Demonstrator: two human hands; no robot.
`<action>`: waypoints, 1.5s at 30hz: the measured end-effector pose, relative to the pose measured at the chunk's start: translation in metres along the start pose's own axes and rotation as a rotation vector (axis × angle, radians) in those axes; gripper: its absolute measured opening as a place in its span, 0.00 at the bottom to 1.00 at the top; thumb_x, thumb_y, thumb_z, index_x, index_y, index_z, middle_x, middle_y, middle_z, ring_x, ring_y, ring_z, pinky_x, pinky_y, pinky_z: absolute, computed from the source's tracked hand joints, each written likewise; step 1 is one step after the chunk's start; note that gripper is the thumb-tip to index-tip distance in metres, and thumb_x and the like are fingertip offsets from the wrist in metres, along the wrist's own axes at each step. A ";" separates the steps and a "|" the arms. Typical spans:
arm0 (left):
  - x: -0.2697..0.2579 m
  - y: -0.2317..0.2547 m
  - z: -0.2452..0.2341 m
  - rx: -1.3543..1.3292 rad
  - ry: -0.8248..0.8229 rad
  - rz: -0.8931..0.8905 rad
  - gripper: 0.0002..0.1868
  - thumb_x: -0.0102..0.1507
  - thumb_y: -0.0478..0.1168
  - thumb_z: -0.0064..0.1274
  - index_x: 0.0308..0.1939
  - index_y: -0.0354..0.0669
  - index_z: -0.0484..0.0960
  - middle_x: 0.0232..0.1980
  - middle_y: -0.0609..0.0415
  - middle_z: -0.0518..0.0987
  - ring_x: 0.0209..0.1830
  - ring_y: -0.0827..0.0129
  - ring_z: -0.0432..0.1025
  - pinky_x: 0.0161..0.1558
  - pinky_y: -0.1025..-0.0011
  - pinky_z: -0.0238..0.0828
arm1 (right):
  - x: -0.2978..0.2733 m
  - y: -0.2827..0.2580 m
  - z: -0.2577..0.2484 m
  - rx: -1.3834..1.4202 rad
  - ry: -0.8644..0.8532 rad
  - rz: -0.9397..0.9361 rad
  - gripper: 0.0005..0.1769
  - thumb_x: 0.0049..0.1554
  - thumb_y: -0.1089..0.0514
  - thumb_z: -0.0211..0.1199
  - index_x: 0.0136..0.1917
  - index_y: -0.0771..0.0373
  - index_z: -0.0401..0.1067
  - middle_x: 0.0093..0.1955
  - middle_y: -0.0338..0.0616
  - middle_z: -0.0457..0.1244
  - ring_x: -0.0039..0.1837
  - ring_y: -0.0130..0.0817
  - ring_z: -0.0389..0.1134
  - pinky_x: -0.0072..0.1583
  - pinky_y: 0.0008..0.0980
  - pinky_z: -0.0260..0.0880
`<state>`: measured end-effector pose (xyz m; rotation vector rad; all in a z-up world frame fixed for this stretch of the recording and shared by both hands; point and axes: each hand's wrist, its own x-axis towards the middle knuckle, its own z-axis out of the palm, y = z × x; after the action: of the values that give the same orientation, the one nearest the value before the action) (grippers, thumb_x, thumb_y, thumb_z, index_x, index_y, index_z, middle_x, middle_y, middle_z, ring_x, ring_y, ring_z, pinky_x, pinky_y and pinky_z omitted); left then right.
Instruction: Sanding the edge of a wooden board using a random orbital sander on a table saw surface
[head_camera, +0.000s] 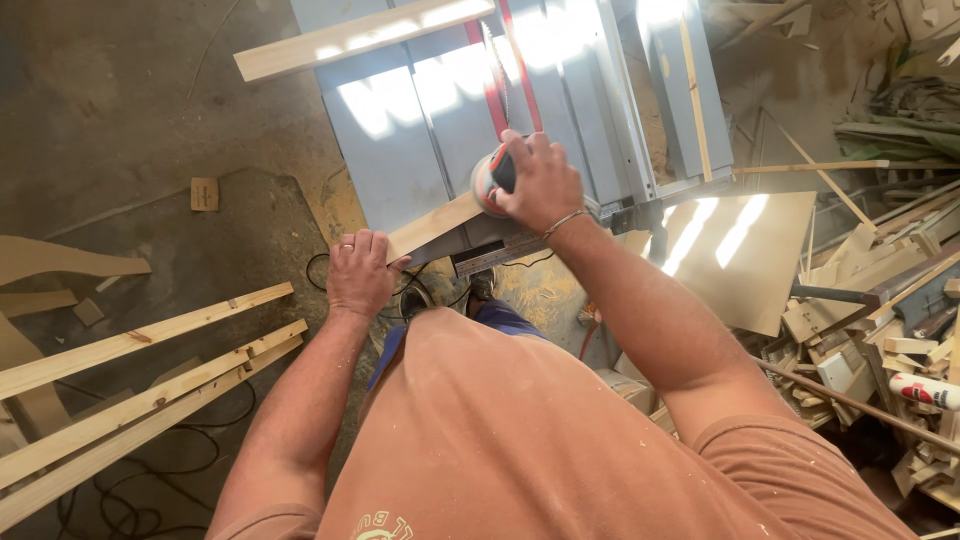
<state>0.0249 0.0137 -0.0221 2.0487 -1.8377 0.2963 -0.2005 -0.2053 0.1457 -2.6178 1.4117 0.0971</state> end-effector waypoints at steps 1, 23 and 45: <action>0.000 0.000 -0.001 0.000 0.001 -0.001 0.32 0.57 0.70 0.56 0.43 0.46 0.74 0.40 0.54 0.69 0.43 0.56 0.70 0.42 0.62 0.68 | 0.002 0.006 -0.003 -0.001 0.000 -0.001 0.46 0.46 0.44 0.74 0.74 0.46 0.56 0.58 0.47 0.57 0.59 0.54 0.64 0.51 0.61 0.76; 0.000 -0.008 -0.008 -0.006 -0.008 0.032 0.30 0.58 0.70 0.53 0.42 0.48 0.74 0.39 0.55 0.69 0.42 0.59 0.70 0.42 0.63 0.67 | 0.029 0.061 -0.012 -0.036 0.005 0.105 0.46 0.47 0.43 0.72 0.74 0.47 0.55 0.57 0.45 0.56 0.59 0.53 0.65 0.52 0.60 0.75; -0.001 -0.009 -0.008 -0.018 -0.008 0.034 0.30 0.57 0.69 0.54 0.42 0.48 0.74 0.39 0.56 0.70 0.43 0.58 0.71 0.44 0.63 0.68 | 0.017 0.027 -0.009 -0.021 -0.026 0.051 0.47 0.46 0.41 0.72 0.74 0.44 0.55 0.59 0.44 0.57 0.60 0.52 0.64 0.52 0.60 0.75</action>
<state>0.0348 0.0187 -0.0169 2.0114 -1.8752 0.2802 -0.2133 -0.2355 0.1491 -2.5881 1.4767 0.1521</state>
